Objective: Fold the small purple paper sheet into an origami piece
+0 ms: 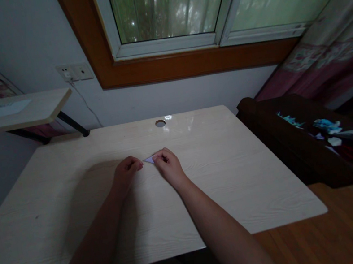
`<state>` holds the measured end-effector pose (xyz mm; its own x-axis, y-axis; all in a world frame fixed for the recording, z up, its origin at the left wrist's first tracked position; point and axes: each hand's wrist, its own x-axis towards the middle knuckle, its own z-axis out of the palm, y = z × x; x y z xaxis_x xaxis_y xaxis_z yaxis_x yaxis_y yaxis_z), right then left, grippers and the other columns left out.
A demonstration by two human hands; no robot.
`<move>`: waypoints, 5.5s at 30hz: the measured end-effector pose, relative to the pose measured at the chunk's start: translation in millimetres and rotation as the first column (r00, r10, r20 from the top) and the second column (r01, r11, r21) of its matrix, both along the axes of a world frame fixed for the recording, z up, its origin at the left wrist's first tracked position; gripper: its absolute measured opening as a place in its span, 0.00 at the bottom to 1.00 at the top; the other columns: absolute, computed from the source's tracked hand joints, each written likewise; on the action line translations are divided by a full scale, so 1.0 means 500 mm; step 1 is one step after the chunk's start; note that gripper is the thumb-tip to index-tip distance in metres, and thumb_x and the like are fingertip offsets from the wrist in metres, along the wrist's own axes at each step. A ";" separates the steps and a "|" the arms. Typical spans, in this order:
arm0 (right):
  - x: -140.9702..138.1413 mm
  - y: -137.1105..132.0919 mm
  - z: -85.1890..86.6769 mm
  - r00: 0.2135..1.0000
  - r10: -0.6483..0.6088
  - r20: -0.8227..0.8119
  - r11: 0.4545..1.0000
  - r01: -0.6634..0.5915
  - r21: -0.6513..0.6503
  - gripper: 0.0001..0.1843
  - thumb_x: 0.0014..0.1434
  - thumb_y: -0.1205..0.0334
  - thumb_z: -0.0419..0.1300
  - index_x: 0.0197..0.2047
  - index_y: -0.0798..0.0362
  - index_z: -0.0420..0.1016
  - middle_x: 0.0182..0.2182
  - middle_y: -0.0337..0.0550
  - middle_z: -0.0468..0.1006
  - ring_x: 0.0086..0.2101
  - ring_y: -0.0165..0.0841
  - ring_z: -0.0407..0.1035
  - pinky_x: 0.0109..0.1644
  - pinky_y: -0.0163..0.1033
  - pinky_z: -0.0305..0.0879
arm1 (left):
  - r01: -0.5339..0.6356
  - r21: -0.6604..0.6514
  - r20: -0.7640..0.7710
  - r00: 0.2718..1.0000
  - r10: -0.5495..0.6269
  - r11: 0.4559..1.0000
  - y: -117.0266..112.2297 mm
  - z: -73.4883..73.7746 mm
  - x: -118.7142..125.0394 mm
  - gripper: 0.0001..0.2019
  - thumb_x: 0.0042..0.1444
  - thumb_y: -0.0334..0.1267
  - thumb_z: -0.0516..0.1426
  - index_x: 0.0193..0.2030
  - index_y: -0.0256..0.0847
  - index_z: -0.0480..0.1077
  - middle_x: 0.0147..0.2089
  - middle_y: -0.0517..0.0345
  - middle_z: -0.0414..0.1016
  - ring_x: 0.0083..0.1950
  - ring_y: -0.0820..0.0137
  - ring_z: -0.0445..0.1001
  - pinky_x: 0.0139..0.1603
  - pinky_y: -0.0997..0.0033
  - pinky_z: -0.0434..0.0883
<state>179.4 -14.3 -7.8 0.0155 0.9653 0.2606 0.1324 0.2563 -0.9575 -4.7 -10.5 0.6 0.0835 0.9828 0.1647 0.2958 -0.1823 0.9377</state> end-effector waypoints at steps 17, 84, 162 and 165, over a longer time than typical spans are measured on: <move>-0.010 -0.010 0.021 0.991 0.023 0.135 0.992 -0.039 0.119 0.05 0.59 0.60 0.61 0.33 0.50 0.77 0.29 0.38 0.68 0.31 0.31 0.63 0.35 0.37 0.59 | 0.084 0.061 -0.127 0.989 -0.076 0.995 -0.005 0.003 0.009 0.08 0.56 0.40 0.57 0.30 0.39 0.73 0.28 0.60 0.74 0.32 0.71 0.70 0.36 0.73 0.67; -0.013 -0.012 0.023 0.982 0.122 0.142 0.990 -0.130 0.050 0.07 0.61 0.58 0.60 0.33 0.50 0.76 0.30 0.39 0.72 0.33 0.33 0.67 0.38 0.37 0.62 | 0.094 0.079 -0.188 0.979 -0.077 0.992 -0.011 0.014 0.010 0.08 0.56 0.38 0.56 0.30 0.39 0.74 0.28 0.61 0.72 0.31 0.72 0.68 0.33 0.73 0.64; -0.014 -0.010 0.013 0.987 0.116 0.114 0.993 -0.114 -0.026 0.10 0.58 0.54 0.61 0.35 0.52 0.77 0.29 0.39 0.73 0.31 0.32 0.65 0.36 0.35 0.62 | 0.099 0.048 -0.064 0.993 -0.096 0.994 -0.005 0.005 0.000 0.08 0.57 0.40 0.56 0.31 0.39 0.71 0.28 0.61 0.72 0.31 0.72 0.69 0.35 0.73 0.65; -0.013 -0.009 0.006 0.987 0.124 0.106 0.992 -0.121 -0.031 0.10 0.58 0.54 0.61 0.34 0.52 0.77 0.28 0.38 0.72 0.30 0.31 0.65 0.35 0.35 0.61 | 0.086 0.069 -0.137 0.988 -0.076 0.994 -0.007 0.005 0.005 0.08 0.56 0.40 0.57 0.31 0.39 0.72 0.27 0.61 0.71 0.30 0.72 0.68 0.33 0.73 0.65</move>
